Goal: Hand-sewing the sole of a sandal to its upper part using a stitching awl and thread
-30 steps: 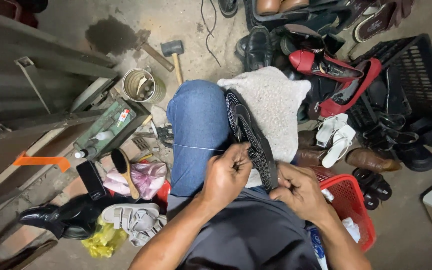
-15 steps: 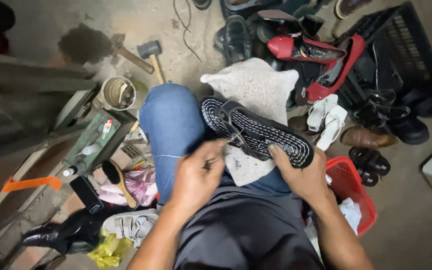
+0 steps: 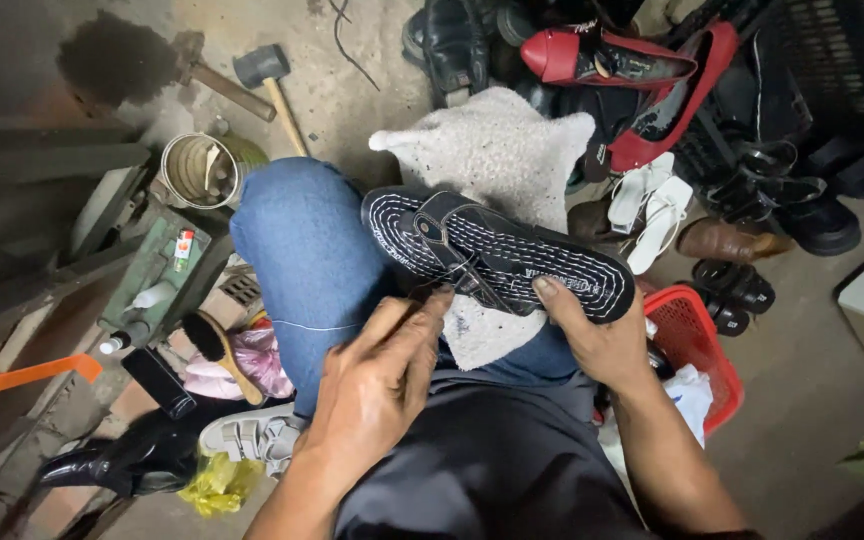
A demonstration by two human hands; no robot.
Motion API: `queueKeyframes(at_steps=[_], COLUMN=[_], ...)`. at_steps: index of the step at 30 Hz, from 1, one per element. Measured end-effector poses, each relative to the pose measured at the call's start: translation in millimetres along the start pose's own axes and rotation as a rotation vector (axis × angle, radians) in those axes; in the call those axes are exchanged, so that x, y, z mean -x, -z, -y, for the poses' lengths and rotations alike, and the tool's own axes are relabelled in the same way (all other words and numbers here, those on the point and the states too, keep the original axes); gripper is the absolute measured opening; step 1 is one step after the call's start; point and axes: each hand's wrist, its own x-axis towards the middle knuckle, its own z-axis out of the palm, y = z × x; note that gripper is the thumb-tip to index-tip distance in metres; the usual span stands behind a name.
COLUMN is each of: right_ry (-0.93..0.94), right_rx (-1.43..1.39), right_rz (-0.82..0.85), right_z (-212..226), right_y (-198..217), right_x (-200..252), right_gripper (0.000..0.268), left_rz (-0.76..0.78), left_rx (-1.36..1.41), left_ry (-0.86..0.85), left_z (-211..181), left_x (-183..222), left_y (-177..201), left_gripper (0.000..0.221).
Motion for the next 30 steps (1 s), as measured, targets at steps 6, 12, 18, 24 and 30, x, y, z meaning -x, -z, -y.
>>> queueKeyframes(at_steps=[6, 12, 18, 24, 30], right_ry=[-0.008, -0.081, 0.141, 0.374, 0.422], right_rx=[0.013, -0.016, 0.132, 0.243, 0.262], right_rz=[0.003, 0.015, 0.133, 0.198, 0.186], right_z=[-5.8, -0.6, 28.9, 43.4, 47.8], right_y=[1.0, -0.8, -11.4, -32.9, -35.3], right_x=[1.8, 4.9, 7.8, 14.0, 10.2], right_gripper=[0.020, 0.013, 0.034, 0.038, 0.035], left_rz=[0.055, 0.141, 0.292, 0.364, 0.377], left_rx=[-0.052, -0.062, -0.032, -0.079, -0.137], left_ry=[0.008, 0.083, 0.112, -0.041, 0.017], left_z=[3.4, 4.8, 34.7, 55.8, 54.6], left_x=[-5.3, -7.0, -4.8, -13.3, -22.8], left_y=[-3.4, 0.7, 19.3, 27.4, 14.2], left_gripper=[0.043, 0.049, 0.051, 0.042, 0.044])
